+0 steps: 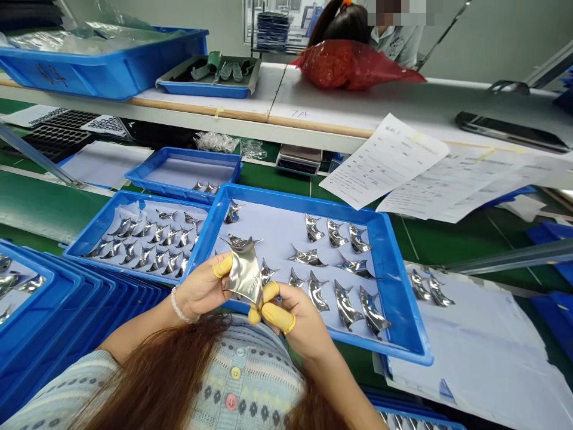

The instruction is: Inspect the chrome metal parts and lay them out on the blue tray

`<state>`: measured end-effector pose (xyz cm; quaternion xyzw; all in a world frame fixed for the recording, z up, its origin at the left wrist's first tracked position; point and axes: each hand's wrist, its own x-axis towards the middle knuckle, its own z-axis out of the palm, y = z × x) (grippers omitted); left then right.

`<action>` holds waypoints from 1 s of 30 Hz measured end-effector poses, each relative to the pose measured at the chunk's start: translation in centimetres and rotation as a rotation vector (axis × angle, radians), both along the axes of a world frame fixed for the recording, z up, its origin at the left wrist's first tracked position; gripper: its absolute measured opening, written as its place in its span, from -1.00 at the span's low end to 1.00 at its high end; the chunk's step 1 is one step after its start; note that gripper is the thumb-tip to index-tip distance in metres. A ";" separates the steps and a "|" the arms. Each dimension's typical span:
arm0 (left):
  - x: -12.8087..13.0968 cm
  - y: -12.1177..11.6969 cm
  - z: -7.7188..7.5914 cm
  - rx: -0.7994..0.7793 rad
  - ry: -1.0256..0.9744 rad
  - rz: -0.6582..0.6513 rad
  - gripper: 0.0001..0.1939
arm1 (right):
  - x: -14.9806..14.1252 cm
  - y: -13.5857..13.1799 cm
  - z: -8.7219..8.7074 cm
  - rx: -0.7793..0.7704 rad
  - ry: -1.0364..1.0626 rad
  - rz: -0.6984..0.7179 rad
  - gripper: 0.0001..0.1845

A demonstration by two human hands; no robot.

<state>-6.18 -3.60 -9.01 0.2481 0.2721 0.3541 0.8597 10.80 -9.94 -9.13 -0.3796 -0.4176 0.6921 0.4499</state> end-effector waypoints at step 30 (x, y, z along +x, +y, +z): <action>-0.4 -0.3 -0.5 0.166 0.264 0.025 -0.62 | 0.1 1.5 -2.4 -0.130 0.260 -0.082 -0.54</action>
